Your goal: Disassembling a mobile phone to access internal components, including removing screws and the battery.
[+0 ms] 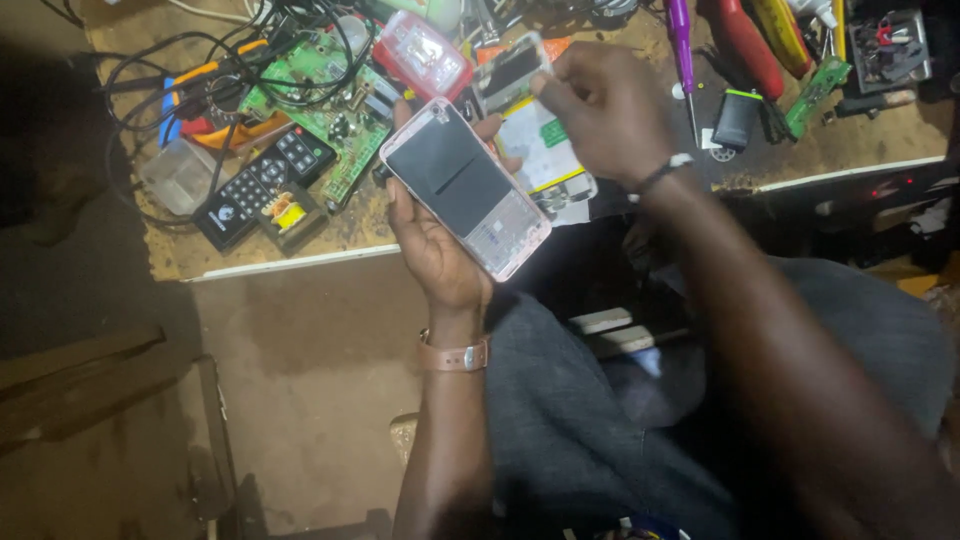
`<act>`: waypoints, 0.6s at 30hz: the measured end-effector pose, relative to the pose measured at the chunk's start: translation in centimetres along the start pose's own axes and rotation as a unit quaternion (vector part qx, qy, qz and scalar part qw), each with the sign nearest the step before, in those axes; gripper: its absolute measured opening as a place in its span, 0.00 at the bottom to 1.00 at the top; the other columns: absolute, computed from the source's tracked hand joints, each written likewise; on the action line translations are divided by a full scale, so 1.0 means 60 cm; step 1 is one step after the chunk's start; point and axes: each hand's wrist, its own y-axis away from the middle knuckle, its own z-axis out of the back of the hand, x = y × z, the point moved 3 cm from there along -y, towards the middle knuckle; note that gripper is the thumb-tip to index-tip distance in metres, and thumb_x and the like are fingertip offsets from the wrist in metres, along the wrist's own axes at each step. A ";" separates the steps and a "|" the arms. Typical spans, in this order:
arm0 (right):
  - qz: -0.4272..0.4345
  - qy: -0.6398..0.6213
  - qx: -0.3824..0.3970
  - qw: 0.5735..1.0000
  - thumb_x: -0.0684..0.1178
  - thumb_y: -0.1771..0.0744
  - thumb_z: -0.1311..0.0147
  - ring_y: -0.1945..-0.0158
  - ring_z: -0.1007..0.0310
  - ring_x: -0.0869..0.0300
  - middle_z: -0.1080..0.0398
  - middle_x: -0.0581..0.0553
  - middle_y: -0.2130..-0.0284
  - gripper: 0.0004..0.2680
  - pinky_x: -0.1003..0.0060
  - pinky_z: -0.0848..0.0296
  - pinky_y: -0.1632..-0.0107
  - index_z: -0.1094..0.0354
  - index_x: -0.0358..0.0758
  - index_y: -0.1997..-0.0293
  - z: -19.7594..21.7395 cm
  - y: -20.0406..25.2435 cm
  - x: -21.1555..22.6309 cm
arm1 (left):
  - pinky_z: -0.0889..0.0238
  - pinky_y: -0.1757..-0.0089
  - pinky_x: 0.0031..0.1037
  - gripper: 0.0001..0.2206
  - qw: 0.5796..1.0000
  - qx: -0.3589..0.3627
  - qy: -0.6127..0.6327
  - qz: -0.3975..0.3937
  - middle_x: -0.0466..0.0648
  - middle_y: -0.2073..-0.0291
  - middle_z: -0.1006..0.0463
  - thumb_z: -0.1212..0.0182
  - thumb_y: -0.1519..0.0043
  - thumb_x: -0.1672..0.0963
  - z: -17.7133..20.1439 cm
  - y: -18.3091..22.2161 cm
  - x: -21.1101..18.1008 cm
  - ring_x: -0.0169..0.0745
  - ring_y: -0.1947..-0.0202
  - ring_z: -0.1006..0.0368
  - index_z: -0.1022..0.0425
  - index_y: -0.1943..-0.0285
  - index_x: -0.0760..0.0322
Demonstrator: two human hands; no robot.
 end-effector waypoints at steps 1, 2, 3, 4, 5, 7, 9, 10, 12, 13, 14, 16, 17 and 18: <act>0.040 0.004 0.009 0.999 0.49 0.34 0.52 0.76 0.40 0.63 0.38 0.49 0.80 0.09 0.66 0.46 0.75 0.39 0.39 0.75 0.014 0.004 0.016 | 0.38 0.53 0.36 0.23 0.999 -0.007 -0.004 -0.031 0.60 0.52 0.32 0.63 0.37 0.50 0.013 -0.001 0.004 0.50 0.57 0.33 0.51 0.35 0.61; 0.080 0.006 0.021 0.997 0.48 0.32 0.55 0.73 0.37 0.60 0.35 0.45 0.76 0.09 0.66 0.44 0.75 0.37 0.36 0.71 0.025 0.009 0.034 | 0.42 0.48 0.33 0.21 0.998 -0.016 -0.010 -0.063 0.55 0.50 0.33 0.63 0.35 0.51 0.027 -0.001 0.007 0.45 0.49 0.37 0.46 0.37 0.66; 0.081 0.005 0.026 0.996 0.48 0.32 0.55 0.73 0.37 0.60 0.35 0.45 0.76 0.09 0.66 0.44 0.75 0.37 0.36 0.71 0.036 0.019 0.050 | 0.42 0.48 0.33 0.21 0.998 -0.021 -0.010 -0.065 0.55 0.50 0.33 0.63 0.35 0.51 0.023 0.002 0.006 0.45 0.49 0.37 0.46 0.37 0.66; 0.106 0.031 0.008 0.994 0.45 0.32 0.54 0.75 0.43 0.60 0.40 0.45 0.78 0.09 0.65 0.48 0.75 0.41 0.35 0.71 0.051 0.026 0.070 | 0.43 0.46 0.33 0.23 0.998 -0.011 -0.025 -0.052 0.56 0.47 0.36 0.65 0.36 0.50 0.016 0.001 0.006 0.46 0.48 0.37 0.53 0.34 0.62; 0.132 0.058 -0.011 0.990 0.42 0.31 0.53 0.76 0.49 0.60 0.45 0.46 0.80 0.10 0.64 0.53 0.74 0.45 0.34 0.72 0.067 0.033 0.089 | 0.44 0.45 0.34 0.26 0.998 -0.001 -0.041 -0.039 0.56 0.44 0.39 0.68 0.37 0.48 0.008 0.000 0.008 0.46 0.48 0.37 0.60 0.31 0.59; 0.135 0.067 -0.006 0.989 0.43 0.31 0.53 0.77 0.48 0.60 0.44 0.46 0.80 0.10 0.63 0.52 0.74 0.46 0.34 0.72 0.080 0.040 0.101 | 0.41 0.47 0.34 0.25 0.998 0.007 -0.051 -0.021 0.58 0.50 0.34 0.68 0.37 0.48 0.015 0.004 0.016 0.46 0.51 0.34 0.52 0.36 0.65; 0.134 0.078 -0.003 0.988 0.44 0.31 0.52 0.78 0.47 0.59 0.44 0.46 0.81 0.10 0.62 0.50 0.73 0.47 0.35 0.72 0.089 0.047 0.109 | 0.37 0.50 0.34 0.26 0.998 0.016 -0.062 0.002 0.60 0.55 0.30 0.69 0.37 0.47 0.017 0.008 0.026 0.47 0.55 0.31 0.45 0.40 0.72; 0.126 0.074 0.005 0.989 0.44 0.31 0.52 0.79 0.46 0.60 0.44 0.47 0.82 0.10 0.63 0.49 0.74 0.47 0.36 0.72 0.090 0.047 0.113 | 0.53 0.44 0.30 0.27 0.991 -0.018 -0.130 -0.018 0.57 0.47 0.42 0.71 0.38 0.47 0.019 0.007 0.026 0.43 0.45 0.46 0.50 0.39 0.74; 0.117 0.069 0.013 0.991 0.44 0.31 0.52 0.81 0.46 0.61 0.45 0.48 0.84 0.11 0.64 0.49 0.75 0.47 0.37 0.73 0.089 0.049 0.119 | 0.68 0.38 0.25 0.29 0.978 -0.054 -0.197 -0.038 0.55 0.38 0.53 0.72 0.39 0.48 0.049 0.014 0.037 0.39 0.36 0.61 0.56 0.38 0.76; 0.150 0.071 0.016 0.986 0.44 0.31 0.53 0.81 0.47 0.60 0.45 0.48 0.84 0.10 0.64 0.50 0.75 0.46 0.36 0.73 0.087 0.051 0.123 | 0.75 0.38 0.27 0.24 0.934 -0.005 -0.351 -0.067 0.56 0.37 0.62 0.73 0.37 0.52 0.072 0.022 0.046 0.40 0.35 0.68 0.64 0.36 0.72; 0.182 0.073 0.018 0.980 0.43 0.31 0.54 0.81 0.48 0.59 0.46 0.47 0.84 0.10 0.63 0.51 0.75 0.44 0.35 0.73 0.085 0.052 0.128 | 0.81 0.37 0.28 0.21 0.864 0.046 -0.493 -0.095 0.57 0.36 0.71 0.74 0.35 0.56 0.093 0.029 0.059 0.41 0.34 0.76 0.72 0.35 0.69; 0.201 0.095 0.032 0.974 0.42 0.32 0.56 0.81 0.48 0.57 0.46 0.45 0.83 0.10 0.62 0.51 0.75 0.46 0.35 0.74 0.077 0.054 0.137 | 0.79 0.37 0.28 0.24 0.897 0.031 -0.437 -0.056 0.56 0.36 0.68 0.75 0.37 0.52 0.025 0.021 0.031 0.41 0.34 0.74 0.68 0.36 0.72; 0.221 0.115 0.046 0.967 0.41 0.32 0.57 0.80 0.48 0.55 0.46 0.43 0.82 0.10 0.60 0.50 0.74 0.48 0.34 0.75 0.071 0.055 0.142 | 0.78 0.38 0.27 0.29 0.925 0.016 -0.380 -0.017 0.55 0.36 0.65 0.75 0.39 0.48 -0.008 0.017 0.018 0.40 0.34 0.73 0.64 0.37 0.75; 0.220 0.114 0.048 0.968 0.41 0.32 0.57 0.80 0.48 0.55 0.46 0.43 0.82 0.10 0.60 0.50 0.74 0.48 0.34 0.75 0.068 0.057 0.140 | 0.78 0.38 0.27 0.29 0.924 0.014 -0.381 -0.015 0.55 0.36 0.65 0.75 0.39 0.48 0.050 0.023 0.052 0.40 0.34 0.73 0.64 0.37 0.75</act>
